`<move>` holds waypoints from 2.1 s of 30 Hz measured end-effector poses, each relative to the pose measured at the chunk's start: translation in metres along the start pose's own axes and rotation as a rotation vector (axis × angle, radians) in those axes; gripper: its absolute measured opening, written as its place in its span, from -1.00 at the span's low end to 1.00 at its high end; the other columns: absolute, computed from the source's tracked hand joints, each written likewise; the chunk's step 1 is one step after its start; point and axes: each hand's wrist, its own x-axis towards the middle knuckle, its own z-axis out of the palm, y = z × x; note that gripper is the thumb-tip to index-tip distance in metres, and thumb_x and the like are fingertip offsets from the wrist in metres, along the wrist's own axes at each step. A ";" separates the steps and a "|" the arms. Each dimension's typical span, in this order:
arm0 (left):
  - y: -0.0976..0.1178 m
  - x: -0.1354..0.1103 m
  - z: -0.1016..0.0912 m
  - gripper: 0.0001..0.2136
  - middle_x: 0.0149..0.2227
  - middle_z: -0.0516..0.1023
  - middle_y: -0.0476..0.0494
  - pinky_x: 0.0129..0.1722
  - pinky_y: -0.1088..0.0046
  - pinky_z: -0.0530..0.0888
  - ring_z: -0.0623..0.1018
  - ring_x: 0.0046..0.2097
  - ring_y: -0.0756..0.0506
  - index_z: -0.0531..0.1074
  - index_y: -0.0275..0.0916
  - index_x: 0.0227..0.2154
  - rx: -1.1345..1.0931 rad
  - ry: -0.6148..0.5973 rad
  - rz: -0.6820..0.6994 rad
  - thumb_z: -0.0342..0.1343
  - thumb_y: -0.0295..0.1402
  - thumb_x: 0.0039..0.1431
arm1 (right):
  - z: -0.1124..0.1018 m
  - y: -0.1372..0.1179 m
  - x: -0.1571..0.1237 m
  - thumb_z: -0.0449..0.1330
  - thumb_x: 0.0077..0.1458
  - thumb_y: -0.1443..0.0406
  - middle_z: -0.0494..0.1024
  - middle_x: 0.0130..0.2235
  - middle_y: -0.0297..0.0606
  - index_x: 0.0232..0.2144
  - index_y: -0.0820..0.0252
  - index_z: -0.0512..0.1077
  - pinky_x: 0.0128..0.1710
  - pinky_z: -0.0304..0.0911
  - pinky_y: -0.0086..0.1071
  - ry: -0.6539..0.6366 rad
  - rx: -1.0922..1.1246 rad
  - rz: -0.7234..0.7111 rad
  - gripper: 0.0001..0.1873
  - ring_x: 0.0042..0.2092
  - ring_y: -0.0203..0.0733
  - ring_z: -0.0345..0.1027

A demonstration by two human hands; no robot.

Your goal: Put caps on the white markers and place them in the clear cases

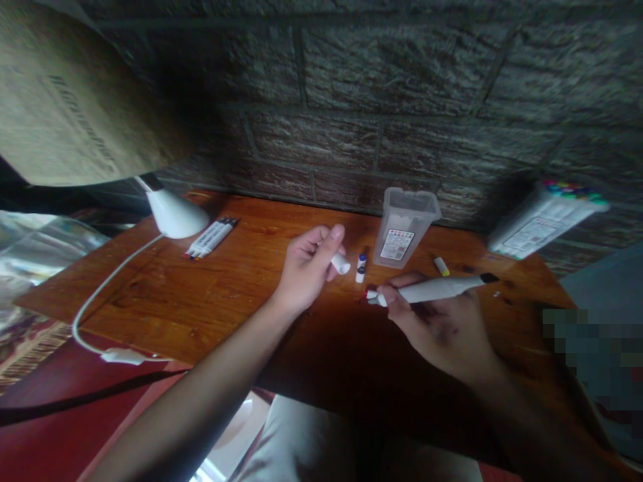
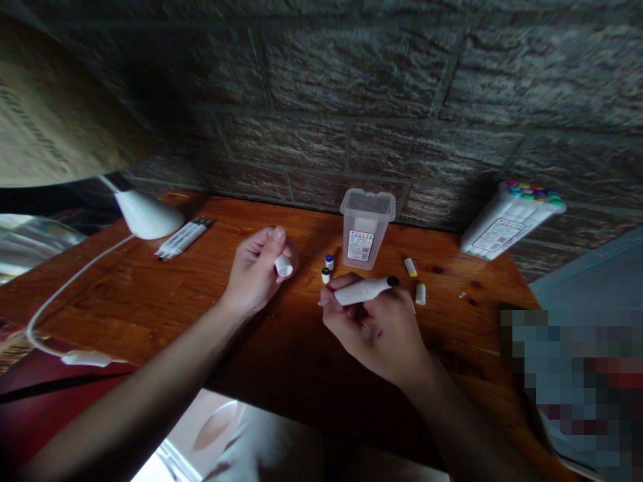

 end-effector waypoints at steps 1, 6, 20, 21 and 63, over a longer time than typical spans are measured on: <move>0.000 0.001 -0.001 -0.59 -0.72 0.26 0.11 -0.66 0.55 0.09 0.19 -0.69 0.12 0.37 -0.23 -0.58 -0.011 0.002 0.000 0.23 0.02 0.11 | -0.001 0.001 0.000 0.26 0.14 0.32 0.60 -0.47 -0.34 -0.39 0.17 0.53 -0.58 0.34 -0.51 0.011 0.027 0.022 -0.94 -0.54 -0.33 0.44; -0.001 -0.001 -0.001 -0.60 -0.71 0.27 0.10 -0.64 0.54 0.09 0.20 -0.67 0.12 0.38 -0.23 -0.56 -0.040 -0.042 -0.012 0.23 0.01 0.11 | -0.003 -0.005 0.001 0.22 0.20 0.30 0.52 -0.52 -0.39 -0.34 0.16 0.51 -0.71 0.17 -0.53 0.102 0.145 0.078 -0.92 -0.64 -0.41 0.27; 0.004 -0.005 0.001 -0.58 -0.66 0.35 0.05 -0.61 0.56 0.20 0.26 -0.63 0.10 0.40 -0.24 -0.58 0.042 -0.067 0.046 0.26 0.02 0.07 | 0.002 -0.008 -0.005 0.25 0.19 0.32 0.67 -0.29 -0.29 -0.15 0.04 0.55 -0.56 0.43 -0.46 0.062 0.187 0.041 -0.83 -0.48 -0.30 0.50; 0.005 -0.005 0.002 -0.58 -0.66 0.35 0.05 -0.61 0.55 0.20 0.26 -0.63 0.10 0.42 -0.24 -0.58 0.066 -0.070 0.048 0.26 0.03 0.07 | 0.003 -0.006 -0.006 0.25 0.18 0.32 0.67 -0.28 -0.29 -0.12 0.02 0.55 -0.56 0.44 -0.46 0.051 0.169 0.041 -0.80 -0.47 -0.29 0.51; -0.003 0.009 -0.003 -0.53 -0.74 0.20 0.12 -0.68 0.58 -0.05 0.10 -0.70 0.15 0.38 -0.29 -0.61 -0.111 0.171 -0.202 0.27 0.06 0.03 | -0.014 0.010 0.018 0.38 0.04 0.19 0.64 -0.34 -0.40 0.07 -0.04 0.19 -0.47 0.46 -0.42 0.015 0.570 0.363 -0.38 -0.40 -0.22 0.55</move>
